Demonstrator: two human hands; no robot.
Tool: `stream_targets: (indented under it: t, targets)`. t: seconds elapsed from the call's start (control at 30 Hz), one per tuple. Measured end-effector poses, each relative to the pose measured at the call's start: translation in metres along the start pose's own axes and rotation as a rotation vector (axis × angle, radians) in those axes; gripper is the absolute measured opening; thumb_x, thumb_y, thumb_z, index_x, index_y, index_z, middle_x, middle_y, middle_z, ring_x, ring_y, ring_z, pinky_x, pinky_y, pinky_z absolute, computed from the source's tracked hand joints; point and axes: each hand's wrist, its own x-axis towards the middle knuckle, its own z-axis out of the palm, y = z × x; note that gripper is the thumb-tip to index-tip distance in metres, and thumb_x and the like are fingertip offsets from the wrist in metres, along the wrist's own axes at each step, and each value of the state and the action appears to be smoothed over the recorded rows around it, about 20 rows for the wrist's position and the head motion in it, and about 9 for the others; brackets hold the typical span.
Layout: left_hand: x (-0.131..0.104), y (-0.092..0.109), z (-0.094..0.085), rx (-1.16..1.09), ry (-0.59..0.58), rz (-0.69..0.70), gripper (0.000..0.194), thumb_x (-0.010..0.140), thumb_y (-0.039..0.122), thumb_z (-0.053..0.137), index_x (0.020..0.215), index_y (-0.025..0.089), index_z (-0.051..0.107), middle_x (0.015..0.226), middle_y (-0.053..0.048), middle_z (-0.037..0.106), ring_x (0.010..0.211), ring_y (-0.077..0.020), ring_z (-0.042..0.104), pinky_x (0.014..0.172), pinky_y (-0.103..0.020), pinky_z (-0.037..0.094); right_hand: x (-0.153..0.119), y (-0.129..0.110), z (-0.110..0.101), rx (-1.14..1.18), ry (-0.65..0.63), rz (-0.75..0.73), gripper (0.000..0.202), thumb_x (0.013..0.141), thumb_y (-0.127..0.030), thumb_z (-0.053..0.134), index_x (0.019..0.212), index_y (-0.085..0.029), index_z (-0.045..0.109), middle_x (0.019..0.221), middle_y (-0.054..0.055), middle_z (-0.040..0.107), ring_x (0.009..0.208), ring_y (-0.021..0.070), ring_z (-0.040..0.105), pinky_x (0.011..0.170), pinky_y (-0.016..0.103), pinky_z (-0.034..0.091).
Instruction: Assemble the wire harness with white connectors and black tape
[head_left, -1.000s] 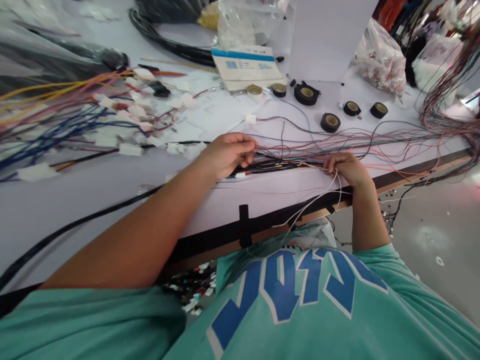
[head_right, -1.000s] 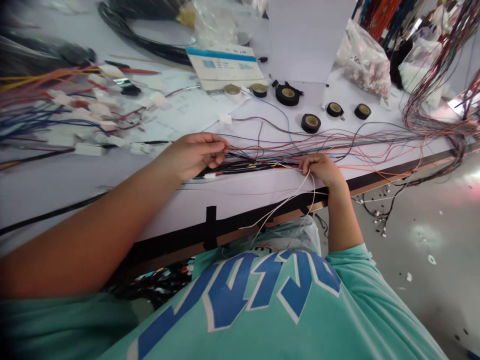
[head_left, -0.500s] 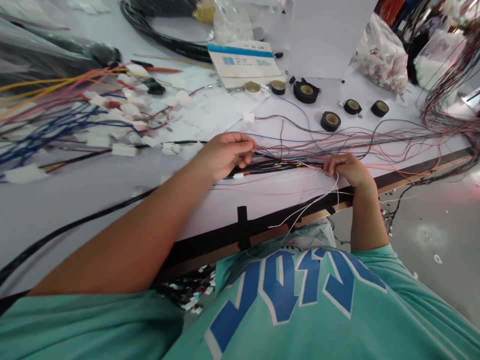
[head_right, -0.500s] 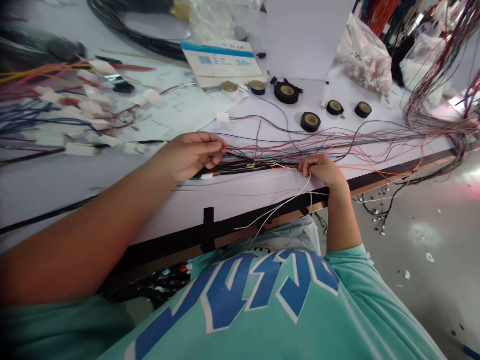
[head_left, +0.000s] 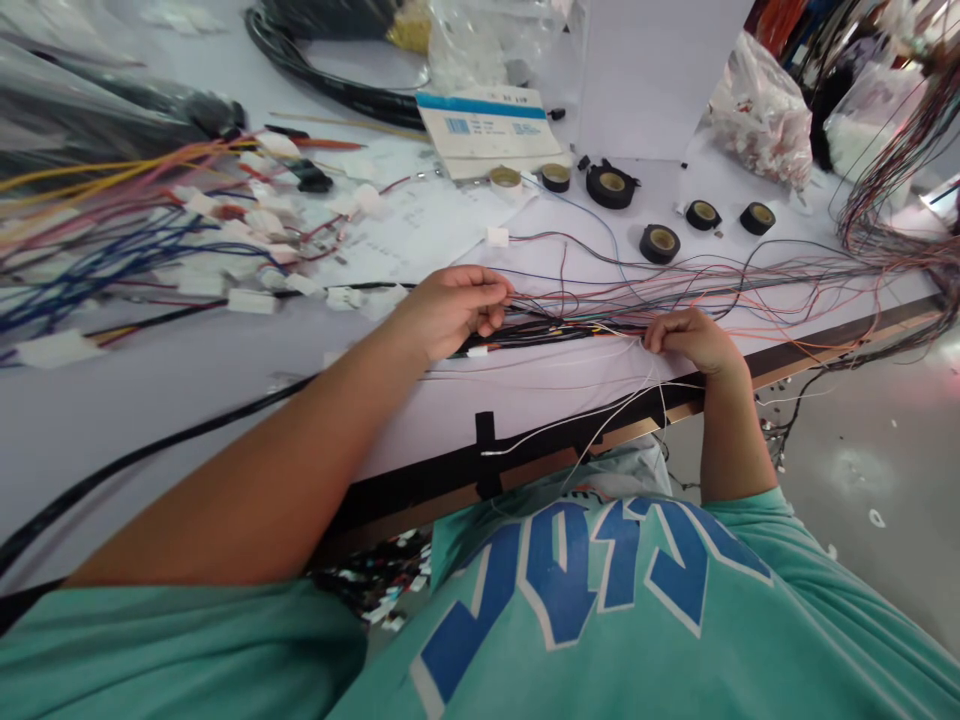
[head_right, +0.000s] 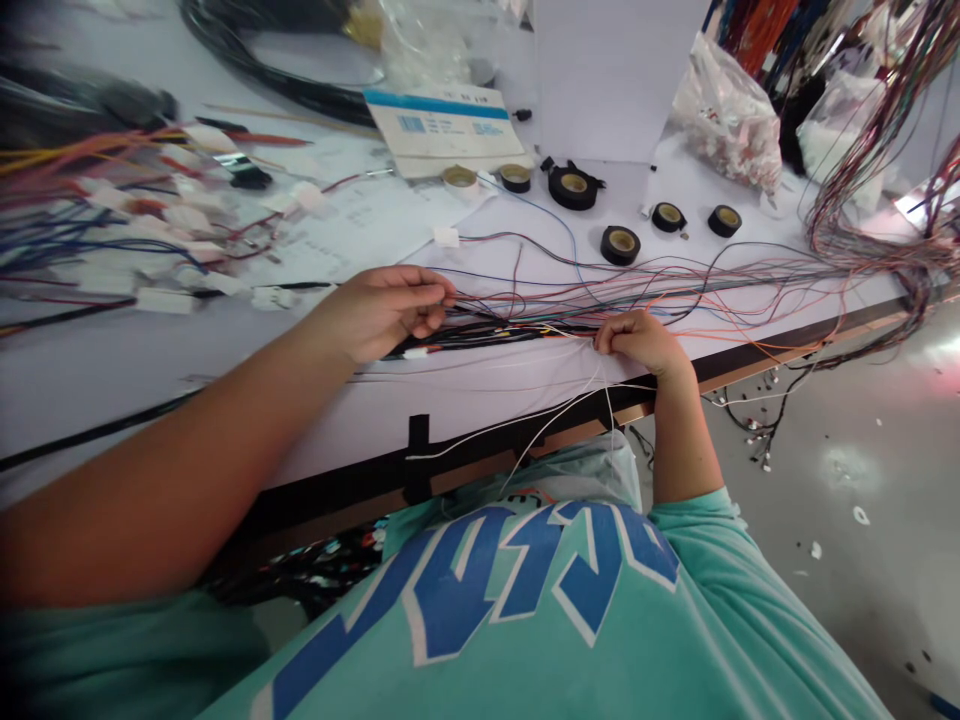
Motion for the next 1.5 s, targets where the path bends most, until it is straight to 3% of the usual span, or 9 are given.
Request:
stream_targets:
  t: [0.27,0.53,0.6,0.8,0.93,1.1,1.27,1.37,1.5]
  targets:
    - [0.001,-0.001,0.0,-0.009,-0.002,-0.003,0.009,0.074,0.007,0.064,0.068,0.014,0.06,0.061,-0.001,0.056,0.042,-0.0064,0.047,0.044,-0.024,0.034,0.0,0.002,0.007,0.052,0.134,0.033,0.009,0.063,-0.024,0.062,0.07,-0.018,0.066,0.061,-0.002,0.061,0.057,0.0101,0.051,0.058,0.026,0.04]
    - [0.001,0.001,0.002,-0.034,-0.003,-0.003,0.012,0.074,0.005,0.064,0.066,0.013,0.059,0.058,0.0,0.056,0.039,-0.0047,0.046,0.037,-0.019,0.031,0.002,-0.008,0.027,-0.496,0.011,-0.261,0.011,0.072,-0.019,0.061,0.077,-0.022,0.071,0.092,0.004,0.064,0.084,0.0161,0.055,0.075,0.03,0.04]
    - [0.0,0.002,0.004,-0.055,-0.007,-0.004,0.012,0.073,0.003,0.063,0.066,0.012,0.059,0.058,0.001,0.056,0.038,-0.0045,0.047,0.036,-0.018,0.03,0.005,-0.006,0.03,-0.484,0.077,-0.274,0.006,0.071,-0.021,0.061,0.069,-0.021,0.067,0.084,0.003,0.062,0.081,0.0162,0.054,0.075,0.03,0.039]
    - [0.002,0.001,0.003,-0.192,-0.024,-0.017,0.009,0.072,0.005,0.065,0.072,0.012,0.059,0.056,0.001,0.059,0.038,-0.0068,0.05,0.037,-0.018,0.034,0.012,-0.02,0.035,-0.015,0.435,-0.168,0.016,0.072,-0.023,0.051,0.059,-0.021,0.043,0.056,-0.005,0.041,0.057,0.0102,0.039,0.06,0.025,0.033]
    - [0.006,-0.001,-0.002,-0.281,-0.057,-0.025,0.006,0.076,0.007,0.062,0.072,0.011,0.06,0.059,-0.001,0.064,0.043,-0.0084,0.056,0.044,-0.02,0.045,0.012,-0.063,0.066,-0.236,0.212,-0.244,0.01,0.069,-0.018,0.049,0.061,-0.021,0.044,0.057,-0.004,0.044,0.056,0.009,0.037,0.058,0.025,0.03]
    - [0.004,-0.002,-0.009,-0.346,-0.109,-0.017,0.01,0.081,0.009,0.058,0.072,0.011,0.063,0.064,-0.002,0.068,0.052,-0.0097,0.062,0.056,-0.021,0.051,0.022,-0.108,0.128,-0.659,-0.022,-0.388,0.012,0.08,-0.019,0.047,0.081,-0.018,0.059,0.078,0.003,0.062,0.065,0.0119,0.045,0.06,0.026,0.029]
    - [0.001,-0.003,-0.009,-0.379,-0.114,-0.007,0.025,0.091,0.015,0.052,0.069,0.012,0.063,0.063,-0.002,0.067,0.056,-0.0086,0.061,0.058,-0.019,0.048,0.048,-0.105,0.147,-0.378,-0.384,-0.583,0.017,0.088,-0.024,0.05,0.09,-0.016,0.064,0.09,0.003,0.067,0.077,0.0103,0.053,0.072,0.023,0.04]
    - [0.006,-0.007,-0.009,-0.396,-0.129,-0.008,0.032,0.092,0.02,0.051,0.063,0.013,0.061,0.056,-0.001,0.063,0.051,-0.0097,0.06,0.053,-0.021,0.048,0.059,-0.091,0.131,-0.172,-0.184,-0.497,0.017,0.088,-0.024,0.049,0.089,-0.015,0.063,0.08,0.001,0.065,0.073,0.0087,0.053,0.071,0.023,0.041]
    - [0.014,-0.014,-0.012,-0.416,-0.198,0.028,0.027,0.087,0.027,0.062,0.064,0.013,0.063,0.053,0.0,0.061,0.043,-0.0084,0.054,0.047,-0.021,0.045,0.061,-0.08,0.11,-0.221,0.105,-0.347,0.01,0.081,-0.019,0.05,0.08,-0.016,0.059,0.061,-0.005,0.053,0.057,0.0073,0.044,0.062,0.023,0.036]
